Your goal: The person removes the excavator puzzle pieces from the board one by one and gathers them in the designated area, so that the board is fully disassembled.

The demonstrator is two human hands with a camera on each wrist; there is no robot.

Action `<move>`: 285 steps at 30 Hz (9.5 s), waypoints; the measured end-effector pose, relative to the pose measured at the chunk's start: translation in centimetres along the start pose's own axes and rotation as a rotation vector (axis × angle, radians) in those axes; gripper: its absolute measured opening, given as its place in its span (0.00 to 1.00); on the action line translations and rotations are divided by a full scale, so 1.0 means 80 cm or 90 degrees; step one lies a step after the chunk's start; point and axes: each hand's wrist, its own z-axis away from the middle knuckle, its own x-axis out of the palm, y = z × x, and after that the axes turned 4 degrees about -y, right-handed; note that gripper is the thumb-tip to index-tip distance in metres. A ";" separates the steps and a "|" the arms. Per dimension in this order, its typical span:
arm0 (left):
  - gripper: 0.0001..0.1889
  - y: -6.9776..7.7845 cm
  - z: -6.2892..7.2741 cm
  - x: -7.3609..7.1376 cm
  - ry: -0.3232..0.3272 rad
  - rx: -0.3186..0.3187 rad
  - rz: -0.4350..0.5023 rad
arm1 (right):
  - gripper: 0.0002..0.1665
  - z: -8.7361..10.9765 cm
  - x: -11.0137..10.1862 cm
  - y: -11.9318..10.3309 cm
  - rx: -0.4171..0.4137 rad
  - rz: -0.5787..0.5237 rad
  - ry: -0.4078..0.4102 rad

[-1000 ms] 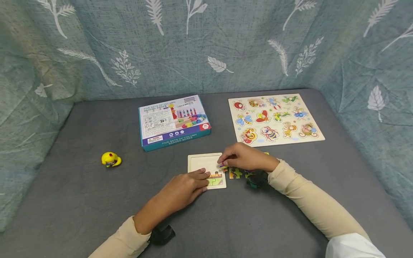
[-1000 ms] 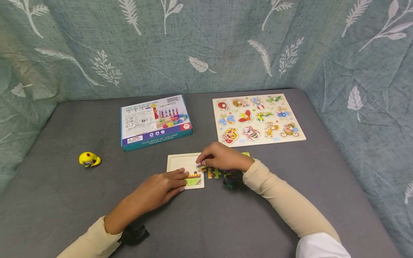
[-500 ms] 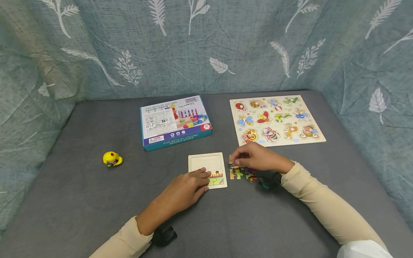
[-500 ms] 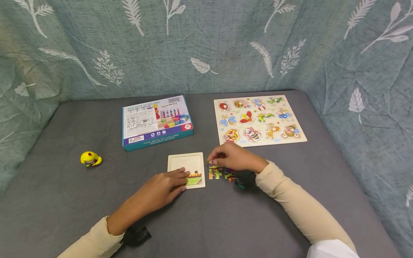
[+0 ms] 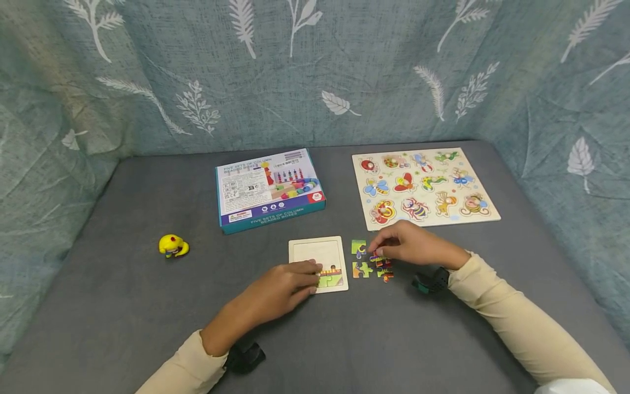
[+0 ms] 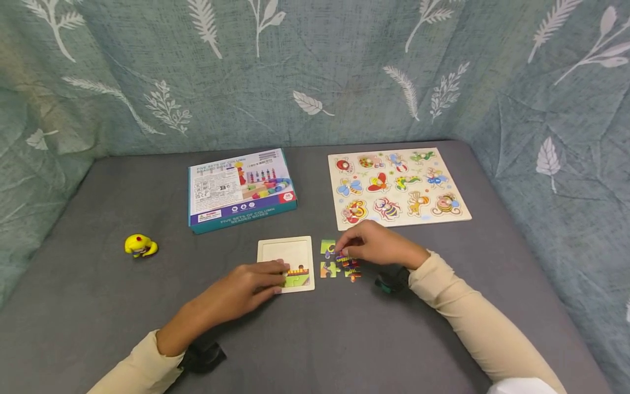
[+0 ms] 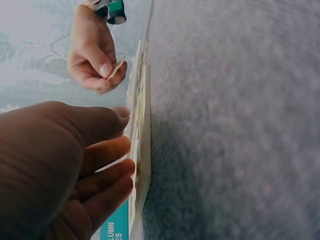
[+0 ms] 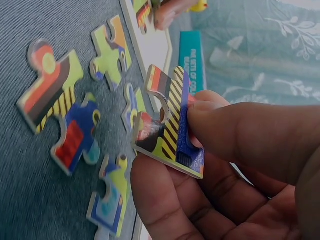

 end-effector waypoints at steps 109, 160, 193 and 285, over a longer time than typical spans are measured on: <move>0.28 -0.031 0.013 -0.034 -0.107 -0.102 0.011 | 0.08 0.021 -0.008 -0.002 0.040 0.008 0.021; 0.26 -0.034 0.012 -0.036 -0.124 -0.102 -0.003 | 0.11 -0.094 0.065 -0.043 -0.097 0.046 -0.084; 0.28 -0.036 0.012 -0.033 -0.116 -0.093 0.001 | 0.10 -0.110 0.087 -0.052 -0.091 0.000 -0.069; 0.36 -0.036 0.013 -0.031 -0.103 -0.122 -0.026 | 0.09 -0.116 0.095 -0.054 -0.052 -0.039 -0.034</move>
